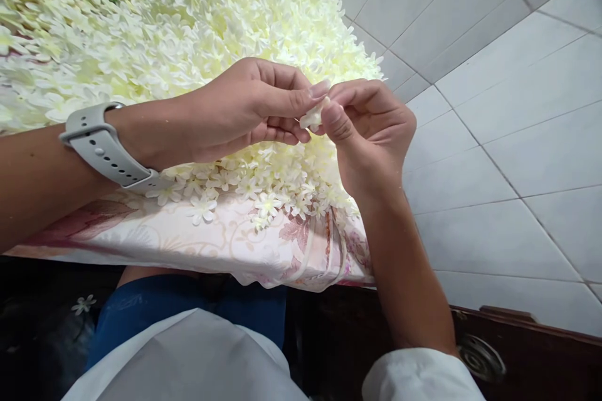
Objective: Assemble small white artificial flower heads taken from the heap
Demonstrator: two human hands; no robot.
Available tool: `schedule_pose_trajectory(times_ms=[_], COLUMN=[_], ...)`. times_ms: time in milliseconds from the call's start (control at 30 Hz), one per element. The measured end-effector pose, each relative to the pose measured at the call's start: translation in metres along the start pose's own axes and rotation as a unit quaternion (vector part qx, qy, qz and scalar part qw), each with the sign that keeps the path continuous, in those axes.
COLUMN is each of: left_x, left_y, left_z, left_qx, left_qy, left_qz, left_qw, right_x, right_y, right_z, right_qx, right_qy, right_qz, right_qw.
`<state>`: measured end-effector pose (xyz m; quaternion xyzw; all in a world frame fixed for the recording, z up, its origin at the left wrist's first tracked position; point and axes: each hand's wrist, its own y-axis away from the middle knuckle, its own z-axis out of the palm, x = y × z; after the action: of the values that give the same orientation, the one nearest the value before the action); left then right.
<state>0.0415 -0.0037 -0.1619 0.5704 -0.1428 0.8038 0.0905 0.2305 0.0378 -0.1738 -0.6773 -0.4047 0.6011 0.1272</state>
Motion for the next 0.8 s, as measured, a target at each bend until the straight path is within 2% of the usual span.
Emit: schedule_pose_trajectory(times_ms=[100, 233, 533, 633, 733, 800], left_x=[-0.001, -0.001, -0.002, -0.003, -0.002, -0.002], left_y=[0.000, 0.001, 0.000, 0.000, 0.001, 0.002], left_z=[-0.001, -0.001, 0.000, 0.000, 0.000, 0.000], left_qx=[-0.013, -0.027, -0.005, -0.007, -0.005, 0.001], left_qy=[-0.005, -0.020, -0.001, 0.014, 0.019, 0.018], left_qz=[0.000, 0.011, 0.006, 0.004, 0.006, 0.007], left_qw=[1.000, 0.999, 1.000, 1.000, 1.000, 1.000], right_x=[0.002, 0.007, 0.007, 0.009, 0.010, 0.008], right_y=[0.000, 0.000, -0.003, -0.005, -0.004, -0.002], right_z=[0.001, 0.000, -0.001, -0.003, -0.004, -0.004], right_qx=[-0.007, 0.026, 0.152, 0.177, 0.158, 0.109], right_qy=[-0.011, -0.003, 0.011, 0.038, 0.072, 0.051], right_qz=[-0.020, -0.032, -0.014, -0.020, -0.010, 0.002], right_qw=[1.000, 0.999, 0.988, 0.983, 0.985, 0.993])
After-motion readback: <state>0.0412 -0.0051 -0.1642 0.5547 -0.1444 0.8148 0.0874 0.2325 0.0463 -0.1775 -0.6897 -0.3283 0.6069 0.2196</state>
